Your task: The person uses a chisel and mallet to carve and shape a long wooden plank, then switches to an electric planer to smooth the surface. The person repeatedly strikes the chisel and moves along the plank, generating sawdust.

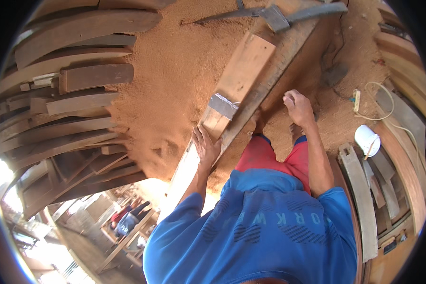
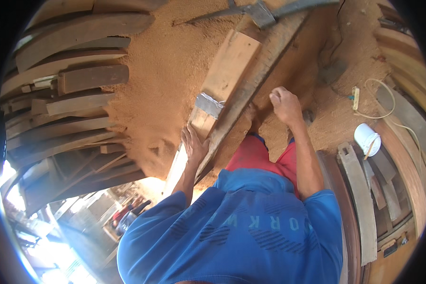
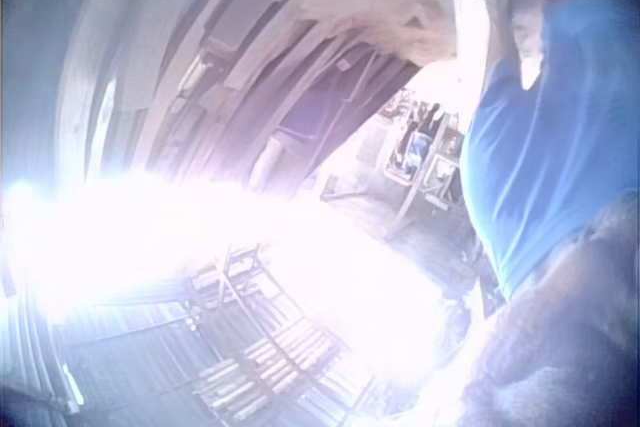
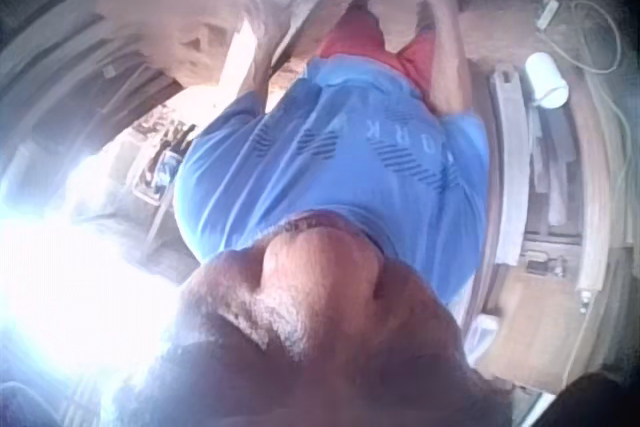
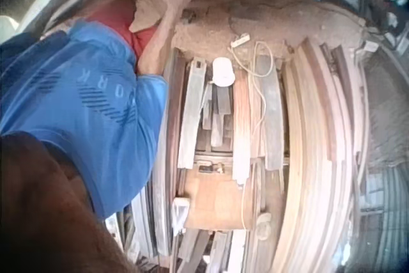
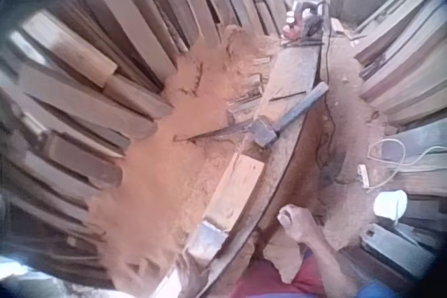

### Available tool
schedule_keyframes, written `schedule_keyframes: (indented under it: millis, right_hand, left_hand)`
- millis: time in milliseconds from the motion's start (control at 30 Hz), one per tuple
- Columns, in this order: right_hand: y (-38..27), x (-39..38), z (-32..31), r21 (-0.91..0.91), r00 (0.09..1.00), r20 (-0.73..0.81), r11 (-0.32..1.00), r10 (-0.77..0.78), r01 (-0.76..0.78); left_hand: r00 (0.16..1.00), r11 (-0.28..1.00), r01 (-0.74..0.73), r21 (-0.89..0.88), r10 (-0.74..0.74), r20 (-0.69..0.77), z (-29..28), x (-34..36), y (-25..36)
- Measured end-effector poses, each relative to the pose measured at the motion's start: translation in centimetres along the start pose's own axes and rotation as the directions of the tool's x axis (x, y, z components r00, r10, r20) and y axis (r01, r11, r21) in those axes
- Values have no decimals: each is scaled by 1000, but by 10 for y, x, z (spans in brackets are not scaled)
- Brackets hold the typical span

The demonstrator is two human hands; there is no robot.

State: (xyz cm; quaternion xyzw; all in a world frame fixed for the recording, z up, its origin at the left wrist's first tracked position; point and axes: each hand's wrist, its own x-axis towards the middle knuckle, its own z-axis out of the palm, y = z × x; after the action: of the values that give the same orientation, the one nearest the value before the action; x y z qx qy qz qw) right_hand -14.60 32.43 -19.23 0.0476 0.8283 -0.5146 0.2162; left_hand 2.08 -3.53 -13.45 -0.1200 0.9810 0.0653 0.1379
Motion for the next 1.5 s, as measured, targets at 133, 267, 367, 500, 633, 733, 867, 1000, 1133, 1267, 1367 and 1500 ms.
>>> schedule_keyframes:
  millis: [133, 267, 367, 500, 633, 733, 867, 1000, 1133, 1267, 1367, 1500]
  right_hand:
    - [-83, 23, 3, -163, 984, -53, 974, -170, 160]
    - [-115, 67, -8, -534, 934, -128, 817, -332, 217]
    - [-117, 104, -38, -753, 946, -158, 654, -285, 71]
    - [-117, 152, -78, -855, 961, -221, 507, -163, -111]
    - [-99, 202, -105, -946, 976, -201, 275, -86, -170]
    - [-80, 226, -113, -977, 991, -108, 192, -80, -91]
    - [-94, 242, -107, -998, 998, 9, 68, -58, 13]
    - [-88, 260, -118, -991, 986, 117, 53, -119, 124]
    - [-109, 243, -136, -951, 965, 219, 252, 147, 177]
    - [-136, 176, -134, -857, 960, 148, 515, 239, 4]
    - [-108, 116, -120, -746, 990, -49, 654, 133, -125]
    - [-109, -6, -69, -491, 946, -322, 861, -40, -131]
  left_hand:
    - [998, 993, -6, -115, 13, 60, -5, 0, -13]
    - [999, 924, -28, -381, 38, 19, -15, 43, -28]
    - [999, 845, -19, -535, 0, -36, -43, 85, -14]
    - [996, 799, -46, -599, 85, 38, -51, 116, 2]
    - [995, 809, -78, -582, 98, 2, -30, 115, 8]
    - [999, 787, 19, -617, 9, 43, -27, 117, 11]
    - [985, 727, 164, -667, -84, 151, -26, 116, 11]
    - [973, 751, 188, -633, -57, 222, -32, 122, 11]
    - [960, 784, 210, -584, -52, 275, -37, 127, 10]
    - [946, 801, 186, -569, 11, 324, -20, 137, -1]
    - [947, 853, 124, -507, 51, 318, -25, 144, 2]
    - [959, 819, -40, -572, 192, 209, -41, 147, 15]
